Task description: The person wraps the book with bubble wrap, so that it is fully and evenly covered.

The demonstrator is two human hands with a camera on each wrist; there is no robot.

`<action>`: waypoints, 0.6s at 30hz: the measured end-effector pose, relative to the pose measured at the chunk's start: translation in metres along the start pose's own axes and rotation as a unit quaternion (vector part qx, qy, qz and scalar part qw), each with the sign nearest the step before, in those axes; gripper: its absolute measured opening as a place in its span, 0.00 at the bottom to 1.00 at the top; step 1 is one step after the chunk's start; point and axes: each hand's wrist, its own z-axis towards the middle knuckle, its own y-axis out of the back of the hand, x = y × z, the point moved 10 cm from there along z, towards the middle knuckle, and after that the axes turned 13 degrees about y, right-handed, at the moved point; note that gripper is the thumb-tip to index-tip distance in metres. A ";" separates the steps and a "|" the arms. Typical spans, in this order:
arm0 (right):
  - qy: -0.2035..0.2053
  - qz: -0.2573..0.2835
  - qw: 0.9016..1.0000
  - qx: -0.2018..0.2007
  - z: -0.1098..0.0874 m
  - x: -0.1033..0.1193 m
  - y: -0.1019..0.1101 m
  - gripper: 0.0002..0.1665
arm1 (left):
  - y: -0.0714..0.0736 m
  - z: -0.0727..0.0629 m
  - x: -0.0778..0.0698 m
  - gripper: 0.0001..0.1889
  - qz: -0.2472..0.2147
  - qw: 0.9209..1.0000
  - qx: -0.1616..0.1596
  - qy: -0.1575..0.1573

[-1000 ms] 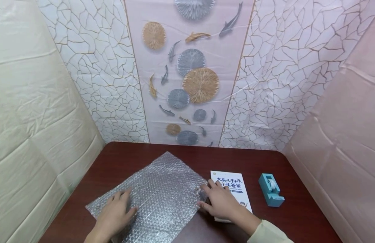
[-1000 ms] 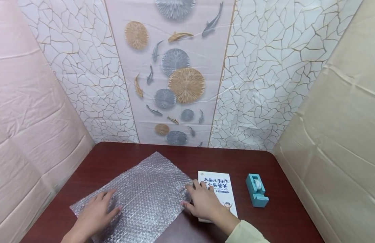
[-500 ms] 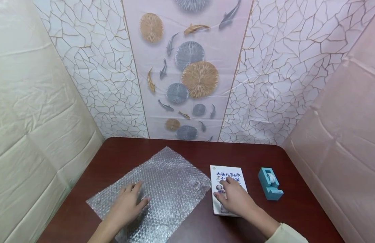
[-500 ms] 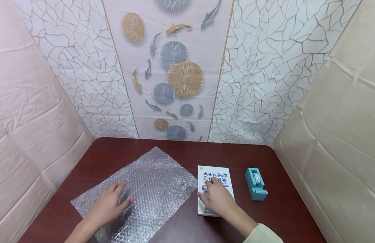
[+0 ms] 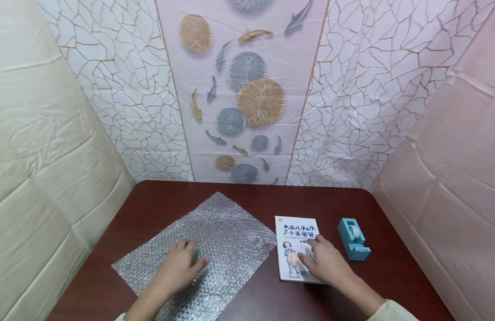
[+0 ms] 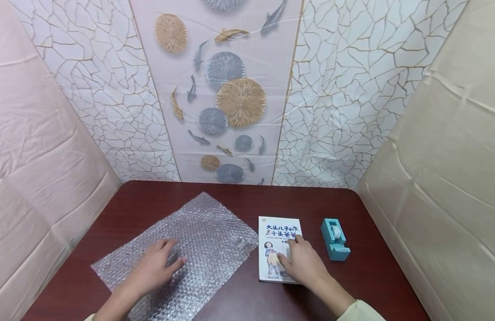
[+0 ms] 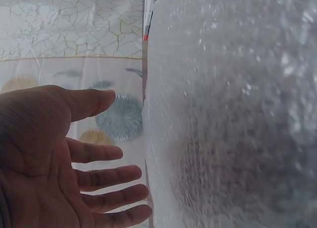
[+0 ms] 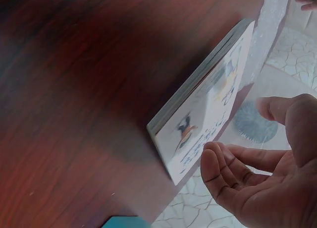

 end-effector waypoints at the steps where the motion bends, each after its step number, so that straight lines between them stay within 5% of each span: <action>1: -0.004 0.002 1.000 0.002 -0.002 -0.003 0.000 0.32 | -0.001 0.000 -0.002 0.37 -0.003 1.000 0.000 -0.003; 18: -0.048 0.001 0.999 0.023 -0.021 -0.034 -0.006 0.29 | -0.004 0.002 -0.027 0.33 -0.018 1.000 0.003 -0.021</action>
